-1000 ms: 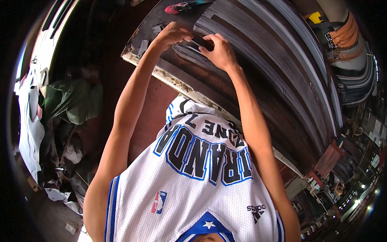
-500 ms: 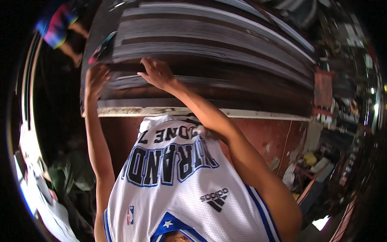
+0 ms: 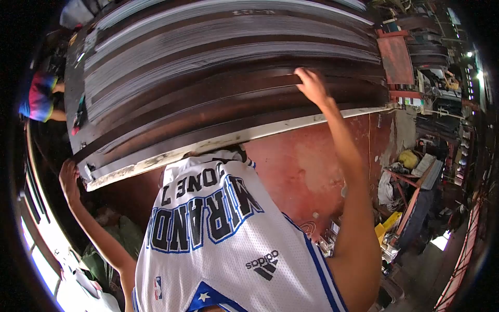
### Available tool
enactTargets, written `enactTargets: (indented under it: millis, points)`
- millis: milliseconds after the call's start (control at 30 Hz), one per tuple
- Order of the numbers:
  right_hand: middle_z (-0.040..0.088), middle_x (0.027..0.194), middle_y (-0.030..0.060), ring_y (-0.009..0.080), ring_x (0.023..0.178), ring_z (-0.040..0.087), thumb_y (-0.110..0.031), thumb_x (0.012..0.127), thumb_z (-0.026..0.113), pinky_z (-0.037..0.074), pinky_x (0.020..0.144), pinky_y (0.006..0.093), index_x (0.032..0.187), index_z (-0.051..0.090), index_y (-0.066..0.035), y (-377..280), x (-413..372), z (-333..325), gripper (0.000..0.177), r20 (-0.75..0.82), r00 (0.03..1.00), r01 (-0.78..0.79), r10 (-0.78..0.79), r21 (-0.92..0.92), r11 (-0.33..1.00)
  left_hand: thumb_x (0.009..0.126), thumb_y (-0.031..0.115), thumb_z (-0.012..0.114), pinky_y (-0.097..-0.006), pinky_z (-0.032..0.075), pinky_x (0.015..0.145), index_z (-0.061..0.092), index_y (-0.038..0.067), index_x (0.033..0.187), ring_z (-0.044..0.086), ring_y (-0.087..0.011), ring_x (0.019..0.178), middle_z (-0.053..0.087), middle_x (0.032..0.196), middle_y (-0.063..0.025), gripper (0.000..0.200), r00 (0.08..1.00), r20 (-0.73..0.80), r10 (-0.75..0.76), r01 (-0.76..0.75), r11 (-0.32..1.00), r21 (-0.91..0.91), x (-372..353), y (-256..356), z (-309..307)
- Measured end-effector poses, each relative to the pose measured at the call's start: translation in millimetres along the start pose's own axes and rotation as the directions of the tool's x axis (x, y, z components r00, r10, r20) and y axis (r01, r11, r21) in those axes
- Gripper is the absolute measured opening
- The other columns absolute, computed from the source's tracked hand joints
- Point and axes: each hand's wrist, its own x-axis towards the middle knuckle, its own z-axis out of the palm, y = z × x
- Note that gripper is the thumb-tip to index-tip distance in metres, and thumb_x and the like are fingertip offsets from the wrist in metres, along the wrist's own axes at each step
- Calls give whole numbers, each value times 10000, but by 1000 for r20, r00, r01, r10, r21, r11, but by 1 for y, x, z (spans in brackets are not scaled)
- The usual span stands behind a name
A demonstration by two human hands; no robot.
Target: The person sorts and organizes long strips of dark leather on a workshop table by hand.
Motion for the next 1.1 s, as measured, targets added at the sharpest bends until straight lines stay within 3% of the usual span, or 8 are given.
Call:
enactTargets:
  millis: [133, 300, 367, 567, 700, 767, 967, 1100]
  points:
    - [632, 961, 111, 342, 943, 594, 22, 674, 683, 488, 796, 431, 1030, 628, -117, 57, -33, -33, 387, -31, 998, -58, 54, -164, 985, 917, 223, 609, -207, 338, 561, 620, 48, 1109, 447, -31, 621, 509, 724, 65, 260, 998, -52, -24, 26, 998, 49, 7, -30, -75]
    - [621, 1018, 104, 330, 996, 586, 70, 655, 675, 490, 833, 427, 1102, 630, -119, 90, -63, -71, 487, 15, 999, -23, 29, -290, 957, 921, 215, 582, -205, 310, 525, 613, 98, 1068, 433, -27, 601, 463, 703, 76, 190, 953, -204, -223, 258, 952, 165, 11, -60, -151]
    - [622, 1004, 99, 327, 985, 590, 72, 644, 673, 492, 827, 428, 1110, 630, -123, 91, -73, -86, 507, 28, 1000, 5, 4, -312, 950, 920, 204, 574, -200, 292, 500, 616, 110, 1089, 415, -26, 569, 438, 680, 73, 198, 941, -242, -236, 280, 945, 167, 10, -71, -168]
    - [608, 903, 117, 336, 872, 592, 40, 613, 721, 464, 758, 436, 999, 589, -41, 116, -117, -121, 415, 90, 995, 70, -33, -445, 893, 897, 123, 573, -194, 342, 451, 602, 50, 1134, 451, -42, 510, 501, 682, 35, 249, 907, -264, -329, 380, 908, 175, -3, -79, -163]
    - [596, 873, 122, 345, 844, 578, 6, 665, 703, 447, 736, 439, 962, 576, -40, 98, -136, -125, 326, 207, 976, 32, 67, -440, 897, 895, 116, 569, -202, 370, 448, 581, 24, 1163, 487, -53, 518, 553, 734, 4, 284, 901, -257, -350, 401, 896, 188, -6, -93, -150]
    - [599, 881, 93, 305, 853, 586, 8, 570, 755, 467, 754, 421, 963, 559, -55, 102, -142, -113, 444, 218, 975, 66, 44, -471, 880, 888, 111, 566, -205, 375, 449, 579, 17, 1167, 491, -57, 520, 554, 734, 2, 294, 904, -241, -354, 405, 890, 209, -15, -91, -130]
    - [631, 951, 106, 298, 913, 602, -8, 598, 767, 476, 807, 422, 995, 566, -52, 105, -142, -76, 447, 331, 938, 59, 107, -456, 888, 886, 86, 567, -214, 365, 424, 590, -2, 1132, 467, -65, 485, 544, 702, -6, 262, 878, -261, -401, 460, 858, 228, -26, -101, -103]
    - [647, 1025, 111, 294, 973, 611, -27, 633, 772, 475, 860, 424, 1027, 575, -56, 102, -143, -62, 441, 340, 929, 28, 148, -464, 885, 901, 89, 557, -215, 357, 432, 599, 4, 1090, 457, -63, 491, 543, 703, -1, 212, 878, -277, -391, 436, 892, 123, -28, -112, -90]
